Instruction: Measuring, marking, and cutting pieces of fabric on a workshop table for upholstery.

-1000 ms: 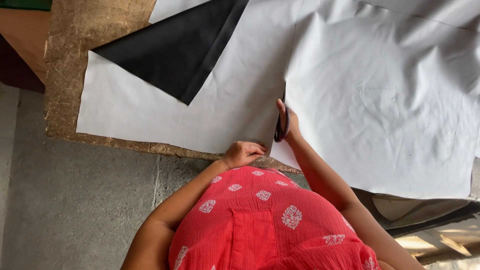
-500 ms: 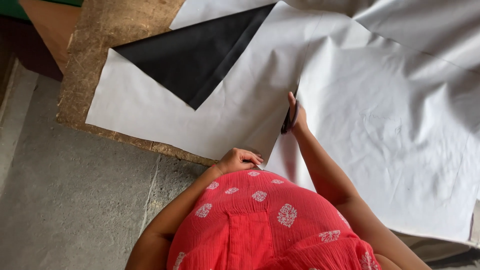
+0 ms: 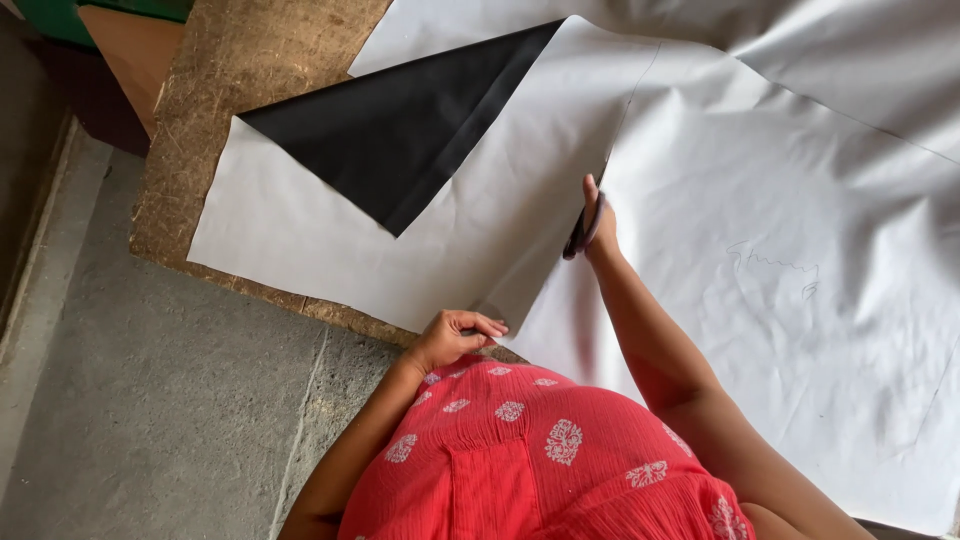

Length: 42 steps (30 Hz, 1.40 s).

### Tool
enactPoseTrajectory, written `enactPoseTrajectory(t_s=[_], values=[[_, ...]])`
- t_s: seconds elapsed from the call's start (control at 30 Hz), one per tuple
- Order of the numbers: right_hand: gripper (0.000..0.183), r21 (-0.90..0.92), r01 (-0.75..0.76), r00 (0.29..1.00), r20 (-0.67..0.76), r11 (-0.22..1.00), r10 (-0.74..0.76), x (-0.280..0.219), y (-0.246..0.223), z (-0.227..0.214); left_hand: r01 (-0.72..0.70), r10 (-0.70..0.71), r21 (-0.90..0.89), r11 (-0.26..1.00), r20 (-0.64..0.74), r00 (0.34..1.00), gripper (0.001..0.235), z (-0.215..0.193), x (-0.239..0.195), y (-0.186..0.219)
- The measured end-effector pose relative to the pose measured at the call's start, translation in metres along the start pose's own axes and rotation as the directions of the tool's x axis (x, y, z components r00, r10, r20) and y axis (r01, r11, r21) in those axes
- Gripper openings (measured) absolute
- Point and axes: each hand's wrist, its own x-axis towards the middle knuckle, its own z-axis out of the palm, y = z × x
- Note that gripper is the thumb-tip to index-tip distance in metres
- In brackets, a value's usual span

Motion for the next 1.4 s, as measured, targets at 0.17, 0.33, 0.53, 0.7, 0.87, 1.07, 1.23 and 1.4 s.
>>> enactPoseTrajectory(t_s=[0.17,0.33,0.53,0.7,0.87,1.07,1.23,1.4], values=[[0.098,-0.025,0.023,0.999,-0.031,0.999,-0.023,0.049,0.007,-0.006,0.037,-0.037,-0.003,0.999,-0.006,0.999,0.022,0.001,-0.003,0.001],[0.100,0.026,0.034,0.999,-0.020,0.999,-0.033,0.007,-0.041,-0.004,0.035,-0.035,-0.013,0.999,-0.014,0.999,0.020,-0.002,-0.004,0.008],[0.081,0.108,0.048,0.998,-0.053,0.993,-0.043,0.130,0.020,-0.015,0.080,-0.080,-0.021,0.997,-0.031,0.996,0.018,-0.004,-0.009,0.024],[0.100,-0.020,0.071,0.997,-0.007,0.997,-0.071,0.058,-0.055,-0.013,0.109,-0.109,0.001,0.994,-0.035,0.993,0.016,-0.004,-0.014,0.017],[0.089,0.040,0.098,0.993,-0.072,0.994,-0.095,0.091,-0.042,-0.013,0.119,-0.119,-0.005,0.993,-0.079,0.990,0.017,-0.004,-0.018,0.026],[0.098,-0.015,0.057,0.998,0.032,0.998,-0.057,0.134,-0.034,-0.022,0.148,-0.144,0.036,0.988,-0.081,0.986,0.018,-0.005,-0.024,0.028],[0.100,0.001,0.137,0.990,-0.025,0.991,-0.136,0.155,-0.039,-0.025,0.148,-0.146,0.018,0.989,-0.080,0.986,0.019,-0.004,-0.025,0.030],[0.082,0.136,0.126,0.992,-0.015,0.983,-0.125,0.222,-0.026,-0.036,0.159,-0.157,0.014,0.987,-0.093,0.983,0.021,-0.006,-0.034,0.027]])
